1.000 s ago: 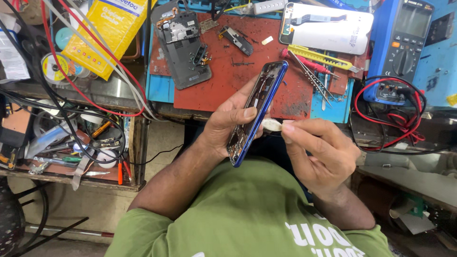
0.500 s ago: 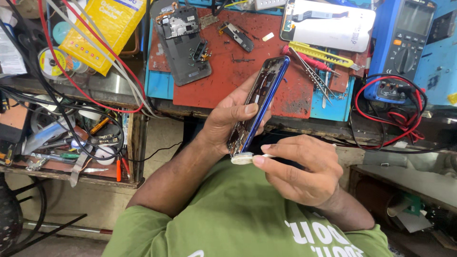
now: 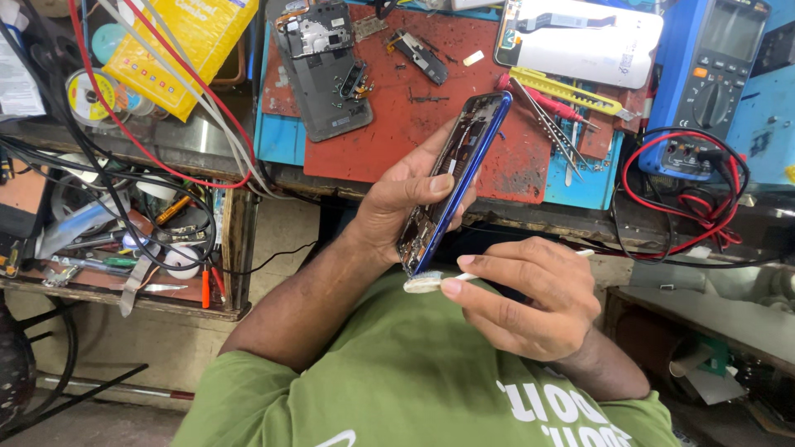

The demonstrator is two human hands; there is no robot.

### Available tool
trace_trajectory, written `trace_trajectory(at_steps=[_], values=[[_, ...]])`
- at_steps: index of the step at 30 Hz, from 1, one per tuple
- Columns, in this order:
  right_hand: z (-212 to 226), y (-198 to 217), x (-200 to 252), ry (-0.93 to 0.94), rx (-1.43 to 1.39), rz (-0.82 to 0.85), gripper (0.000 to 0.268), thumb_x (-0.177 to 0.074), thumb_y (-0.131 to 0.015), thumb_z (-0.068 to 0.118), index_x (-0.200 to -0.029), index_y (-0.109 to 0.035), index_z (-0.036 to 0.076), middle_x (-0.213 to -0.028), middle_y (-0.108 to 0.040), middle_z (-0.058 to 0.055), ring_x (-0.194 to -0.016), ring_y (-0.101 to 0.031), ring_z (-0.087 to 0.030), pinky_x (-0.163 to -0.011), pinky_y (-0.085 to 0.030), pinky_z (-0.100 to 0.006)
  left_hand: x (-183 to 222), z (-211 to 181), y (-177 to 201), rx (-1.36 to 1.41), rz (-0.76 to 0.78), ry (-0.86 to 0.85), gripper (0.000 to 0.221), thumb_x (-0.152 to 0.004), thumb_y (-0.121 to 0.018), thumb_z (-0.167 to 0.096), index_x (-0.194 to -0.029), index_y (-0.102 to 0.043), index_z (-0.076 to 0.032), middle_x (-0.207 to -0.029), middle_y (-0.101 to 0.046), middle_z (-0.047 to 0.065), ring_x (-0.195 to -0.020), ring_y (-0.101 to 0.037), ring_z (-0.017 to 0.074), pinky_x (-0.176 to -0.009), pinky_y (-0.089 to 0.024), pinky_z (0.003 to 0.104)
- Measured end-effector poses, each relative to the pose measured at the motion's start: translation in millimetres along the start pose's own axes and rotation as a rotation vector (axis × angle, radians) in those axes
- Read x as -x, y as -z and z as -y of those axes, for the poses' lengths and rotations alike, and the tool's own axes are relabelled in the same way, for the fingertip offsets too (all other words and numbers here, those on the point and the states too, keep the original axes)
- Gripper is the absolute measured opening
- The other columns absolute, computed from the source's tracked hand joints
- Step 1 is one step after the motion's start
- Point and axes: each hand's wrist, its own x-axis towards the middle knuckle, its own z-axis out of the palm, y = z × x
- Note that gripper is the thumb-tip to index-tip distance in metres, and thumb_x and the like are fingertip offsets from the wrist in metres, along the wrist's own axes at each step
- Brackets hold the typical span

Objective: The person uses tweezers to manipulate internal components and connectors inside a disassembled smartphone. They also use a small white cleaning tool to wipe the edges of the phone's frame and internal areas. The task involves precise handling of small parts within the device's chassis.

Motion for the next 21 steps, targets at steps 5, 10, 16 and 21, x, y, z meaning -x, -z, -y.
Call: trace_trajectory(at_steps=[5,10,16,21], values=[[1,-1,0,-0.037,0.026,-0.016,0.032,-0.069,-0.084,0.002,-0.100,-0.078,0.007,-0.097,-0.072,-0.010,-0.082,-0.073,-0.024,-0.067,-0.059,-0.034,0,0,-1,-0.005,-0.012,0.007,0.093,-0.094,-0.077,-0.012,-0.167,-0.020,-0.005,-0.105,-0.059,0.008,-0.083,-0.063,0.0118,-0.068,-0.057,0.024],[4,1,6,-0.277,0.209,-0.187,0.026,-0.087,-0.081,-0.009,-0.109,-0.077,0.004,-0.102,-0.072,-0.011,-0.090,-0.075,-0.024,-0.076,-0.062,-0.033,1,0,-2,-0.013,-0.031,0.010,0.095,-0.091,-0.079,-0.012,-0.166,-0.022,-0.005,-0.099,-0.061,0.006,-0.081,-0.063,0.0119,-0.068,-0.056,0.024],[-2,1,2,-0.132,0.191,-0.091,0.025,-0.078,-0.086,-0.007,-0.098,-0.077,0.003,-0.092,-0.070,-0.010,-0.083,-0.073,-0.026,-0.070,-0.059,-0.036,-1,0,-1,0.006,-0.027,0.002,0.095,-0.092,-0.080,-0.012,-0.167,-0.023,-0.004,-0.098,-0.061,0.006,-0.080,-0.063,0.0118,-0.070,-0.055,0.024],[-1,0,-4,-0.134,0.172,-0.151,0.025,-0.073,-0.085,-0.010,-0.093,-0.075,0.002,-0.085,-0.068,-0.012,-0.077,-0.072,-0.027,-0.065,-0.058,-0.036,0,1,-1,-0.005,-0.018,0.001,0.092,-0.094,-0.078,-0.011,-0.167,-0.023,-0.004,-0.097,-0.061,0.006,-0.078,-0.062,0.0111,-0.066,-0.055,0.023]])
